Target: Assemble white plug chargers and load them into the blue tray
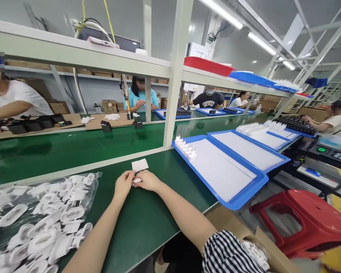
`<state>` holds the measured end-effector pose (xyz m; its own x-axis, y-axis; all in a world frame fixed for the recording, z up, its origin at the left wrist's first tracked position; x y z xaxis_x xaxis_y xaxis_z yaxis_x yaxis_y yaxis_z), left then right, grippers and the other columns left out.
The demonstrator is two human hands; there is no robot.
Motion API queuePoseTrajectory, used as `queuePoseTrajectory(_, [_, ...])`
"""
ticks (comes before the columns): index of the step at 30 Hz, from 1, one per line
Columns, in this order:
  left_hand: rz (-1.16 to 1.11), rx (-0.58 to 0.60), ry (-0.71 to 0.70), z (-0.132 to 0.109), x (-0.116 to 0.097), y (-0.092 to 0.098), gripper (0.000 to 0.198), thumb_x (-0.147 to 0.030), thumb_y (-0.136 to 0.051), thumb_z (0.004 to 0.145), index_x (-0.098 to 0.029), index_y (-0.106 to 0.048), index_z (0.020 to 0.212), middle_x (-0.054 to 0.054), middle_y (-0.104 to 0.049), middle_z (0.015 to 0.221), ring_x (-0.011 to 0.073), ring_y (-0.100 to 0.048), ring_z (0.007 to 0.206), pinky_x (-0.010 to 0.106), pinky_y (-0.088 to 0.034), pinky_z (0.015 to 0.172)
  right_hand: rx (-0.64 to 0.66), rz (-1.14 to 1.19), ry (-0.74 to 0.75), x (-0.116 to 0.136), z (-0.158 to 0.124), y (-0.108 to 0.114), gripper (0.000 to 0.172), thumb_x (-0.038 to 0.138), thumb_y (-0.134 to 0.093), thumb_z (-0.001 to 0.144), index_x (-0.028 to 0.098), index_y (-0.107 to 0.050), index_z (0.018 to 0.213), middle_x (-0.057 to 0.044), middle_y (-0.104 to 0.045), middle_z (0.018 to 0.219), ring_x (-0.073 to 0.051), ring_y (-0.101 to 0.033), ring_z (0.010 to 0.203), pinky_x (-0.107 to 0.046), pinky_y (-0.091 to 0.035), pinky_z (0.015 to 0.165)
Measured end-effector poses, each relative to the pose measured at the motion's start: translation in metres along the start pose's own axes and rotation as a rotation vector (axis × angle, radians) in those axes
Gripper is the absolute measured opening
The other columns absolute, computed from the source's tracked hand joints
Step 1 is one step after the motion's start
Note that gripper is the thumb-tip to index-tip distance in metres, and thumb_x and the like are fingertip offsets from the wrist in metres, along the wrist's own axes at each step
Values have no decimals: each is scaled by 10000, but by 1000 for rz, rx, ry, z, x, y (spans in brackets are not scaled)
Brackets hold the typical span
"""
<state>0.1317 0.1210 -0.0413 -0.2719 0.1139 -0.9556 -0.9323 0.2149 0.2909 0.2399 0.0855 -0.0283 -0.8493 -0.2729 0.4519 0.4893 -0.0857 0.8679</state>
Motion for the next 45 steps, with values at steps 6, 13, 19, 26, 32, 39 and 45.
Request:
queuePoseTrajectory(6, [-37,-22,35,1,1,0,329,-441,-447,602,-156,-549,730,-15,-525,535,125,-487,495,240,-399,523,-46,33,-74,-2,-2,2,171,300,-536,668,195,-565,799,-12,-587,799,-149,-517,762,-228,-383,611])
queuePoseTrajectory(13, [10,-19,15,5,7,0,313,-418,-443,601,-163,-565,736,-14,-536,544,141,-502,525,251,-406,540,-63,53,-68,0,-2,3,129,245,-530,677,207,-546,800,6,-571,844,-126,-508,792,-212,-376,664])
queuePoseTrajectory(19, [61,-22,29,5,7,1,302,-409,-441,599,-171,-563,739,-13,-543,546,145,-509,541,253,-410,554,-61,35,-68,1,-4,6,195,296,-490,707,228,-534,884,12,-583,857,-131,-514,798,-210,-382,651])
queuePoseTrajectory(26, [41,-21,40,5,6,1,290,-398,-440,599,-167,-551,734,-9,-546,559,149,-521,535,267,-427,559,-59,47,-68,-1,-4,5,249,355,-458,723,255,-531,940,16,-576,918,-128,-514,826,-209,-383,684])
queuePoseTrajectory(32, [23,-65,32,1,1,1,261,-368,-446,604,-168,-536,746,4,-561,668,148,-534,594,257,-445,544,-91,74,-55,2,-4,4,267,213,-469,720,213,-476,988,-3,-539,980,-123,-487,894,-216,-370,746])
queuePoseTrajectory(39, [-104,35,73,5,3,-2,241,-312,-431,616,-155,-546,757,11,-563,665,145,-538,608,234,-430,519,-180,77,-71,5,-6,7,209,144,-479,690,198,-498,891,-9,-504,1013,-107,-459,938,-215,-364,787])
queuePoseTrajectory(45, [-125,-58,-11,-6,0,-3,208,-240,-424,652,-135,-524,801,22,-549,695,118,-508,577,216,-405,504,-228,144,-44,7,-7,4,173,118,-452,679,178,-546,811,-48,-500,939,-143,-469,892,-277,-355,808])
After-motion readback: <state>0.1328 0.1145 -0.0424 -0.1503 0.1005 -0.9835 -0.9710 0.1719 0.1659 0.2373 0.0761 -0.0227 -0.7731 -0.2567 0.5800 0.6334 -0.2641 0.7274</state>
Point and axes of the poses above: each hand's wrist, its own z-axis towards the middle knuckle, its own y-axis out of the back of the hand, x = y × z, the point moved 1 cm from there along z, towards the middle knuckle
